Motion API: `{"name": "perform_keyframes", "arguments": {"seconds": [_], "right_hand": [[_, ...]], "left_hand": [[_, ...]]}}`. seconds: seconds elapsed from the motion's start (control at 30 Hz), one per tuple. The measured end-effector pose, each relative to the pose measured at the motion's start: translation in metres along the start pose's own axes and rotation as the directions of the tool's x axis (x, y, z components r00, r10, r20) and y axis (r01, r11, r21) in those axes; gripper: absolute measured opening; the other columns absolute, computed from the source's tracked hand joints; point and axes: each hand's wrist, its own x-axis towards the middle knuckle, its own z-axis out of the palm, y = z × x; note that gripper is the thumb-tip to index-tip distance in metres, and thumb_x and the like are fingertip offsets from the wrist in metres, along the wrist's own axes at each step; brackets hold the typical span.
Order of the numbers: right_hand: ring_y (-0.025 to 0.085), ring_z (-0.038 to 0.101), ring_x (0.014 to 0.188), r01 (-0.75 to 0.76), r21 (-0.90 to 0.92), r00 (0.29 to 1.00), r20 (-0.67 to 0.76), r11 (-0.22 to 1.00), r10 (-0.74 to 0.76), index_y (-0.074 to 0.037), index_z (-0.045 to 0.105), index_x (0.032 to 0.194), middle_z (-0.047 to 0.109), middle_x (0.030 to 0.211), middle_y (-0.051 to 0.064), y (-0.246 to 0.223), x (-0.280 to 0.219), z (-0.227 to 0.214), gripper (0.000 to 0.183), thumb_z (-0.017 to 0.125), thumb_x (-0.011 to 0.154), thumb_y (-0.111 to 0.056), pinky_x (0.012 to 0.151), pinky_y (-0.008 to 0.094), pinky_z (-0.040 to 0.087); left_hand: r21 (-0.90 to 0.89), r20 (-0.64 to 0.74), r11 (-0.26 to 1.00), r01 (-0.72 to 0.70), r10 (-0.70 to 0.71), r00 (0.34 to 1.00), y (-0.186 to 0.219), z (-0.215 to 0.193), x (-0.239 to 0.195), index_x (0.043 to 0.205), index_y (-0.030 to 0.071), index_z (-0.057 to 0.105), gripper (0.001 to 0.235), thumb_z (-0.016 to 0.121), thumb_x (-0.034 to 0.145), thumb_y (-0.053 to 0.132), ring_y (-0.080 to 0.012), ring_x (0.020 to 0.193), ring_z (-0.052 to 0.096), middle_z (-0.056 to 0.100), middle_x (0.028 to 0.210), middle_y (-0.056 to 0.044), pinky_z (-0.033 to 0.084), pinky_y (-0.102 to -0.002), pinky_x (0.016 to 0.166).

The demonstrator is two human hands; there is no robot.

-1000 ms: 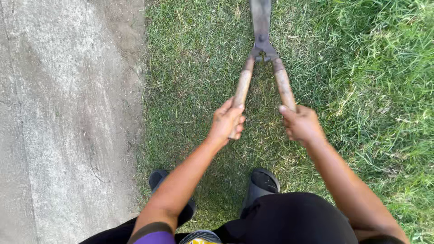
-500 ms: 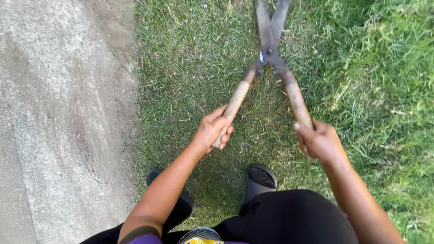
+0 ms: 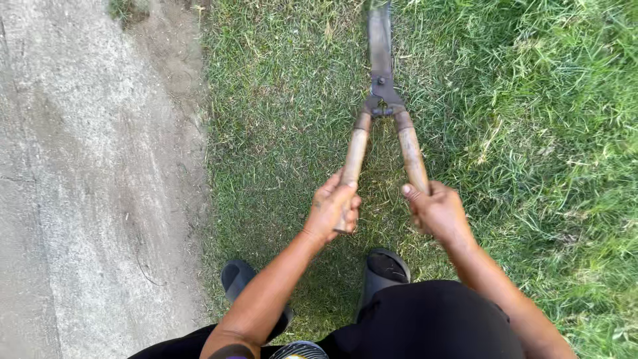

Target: The person uses manual grass shears to trim grass along the edge of a concrete path. They repeatedly open and close the shears to cut the grass, moving forward along the path edge.

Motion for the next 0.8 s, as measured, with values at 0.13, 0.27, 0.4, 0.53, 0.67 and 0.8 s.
{"name": "perform_keyframes", "arguments": {"seconds": [0.13,0.27,0.4,0.53,0.67,0.8], "right_hand": [[0.011,0.052,0.044,-0.003,-0.144,0.995,-0.099,0.99,-0.011,-0.006,0.062,0.102,0.061,0.064,0.003,-0.035,0.027,-0.028,0.03,0.071,0.094,-0.034,0.038,0.027,0.042],[0.01,0.048,0.043,0.06,-0.073,0.995,-0.069,0.996,-0.065,-0.004,0.063,0.097,0.056,0.062,0.001,-0.055,0.055,-0.002,0.034,0.07,0.096,-0.037,0.037,0.028,0.039],[0.01,0.049,0.041,0.087,0.093,0.994,-0.078,0.992,-0.079,-0.001,0.058,0.095,0.055,0.061,0.0,-0.037,0.051,0.028,0.036,0.069,0.096,-0.035,0.034,0.029,0.039],[0.01,0.048,0.041,0.053,0.161,0.999,-0.01,0.986,-0.052,-0.001,0.06,0.105,0.055,0.061,-0.001,-0.024,0.035,0.014,0.036,0.073,0.092,-0.031,0.033,0.028,0.038],[0.009,0.051,0.047,0.053,-0.038,0.994,-0.095,0.998,-0.056,0.001,0.067,0.116,0.063,0.067,0.0,-0.061,0.032,-0.037,0.04,0.075,0.092,-0.03,0.038,0.025,0.038],[0.008,0.051,0.048,0.041,-0.017,0.996,-0.077,0.999,-0.042,0.0,0.065,0.12,0.062,0.069,-0.001,-0.113,0.051,-0.047,0.042,0.072,0.093,-0.031,0.039,0.024,0.041]], "left_hand": [[0.213,-0.087,0.977,-0.031,0.051,0.995,0.04,-0.008,0.025,0.153,0.02,0.044,0.062,0.06,0.093,0.02,-0.0092,0.044,0.052,0.059,0.07,-0.004,0.043,-0.027,0.032],[0.156,-0.069,0.982,-0.105,0.117,0.991,0.054,0.015,0.059,0.151,0.018,0.049,0.058,0.062,0.094,0.022,-0.0083,0.045,0.052,0.058,0.07,-0.001,0.043,-0.026,0.033],[0.13,-0.102,0.986,-0.105,0.119,0.988,0.036,0.033,0.054,0.149,0.021,0.05,0.055,0.063,0.095,0.023,-0.0084,0.044,0.052,0.056,0.07,-0.001,0.043,-0.026,0.033],[0.083,-0.032,0.995,-0.056,0.059,0.998,0.031,0.026,0.033,0.147,0.018,0.051,0.052,0.062,0.096,0.022,-0.0087,0.045,0.052,0.057,0.071,-0.001,0.044,-0.027,0.033],[0.194,-0.06,0.979,-0.057,0.07,0.996,0.063,0.013,0.039,0.148,0.017,0.052,0.054,0.062,0.095,0.019,-0.0082,0.044,0.052,0.059,0.071,-0.002,0.042,-0.026,0.032],[0.248,0.013,0.951,-0.184,0.186,0.982,0.096,0.027,0.078,0.149,0.014,0.048,0.055,0.058,0.095,0.022,-0.0094,0.042,0.052,0.059,0.068,-0.004,0.043,-0.027,0.03]]}}
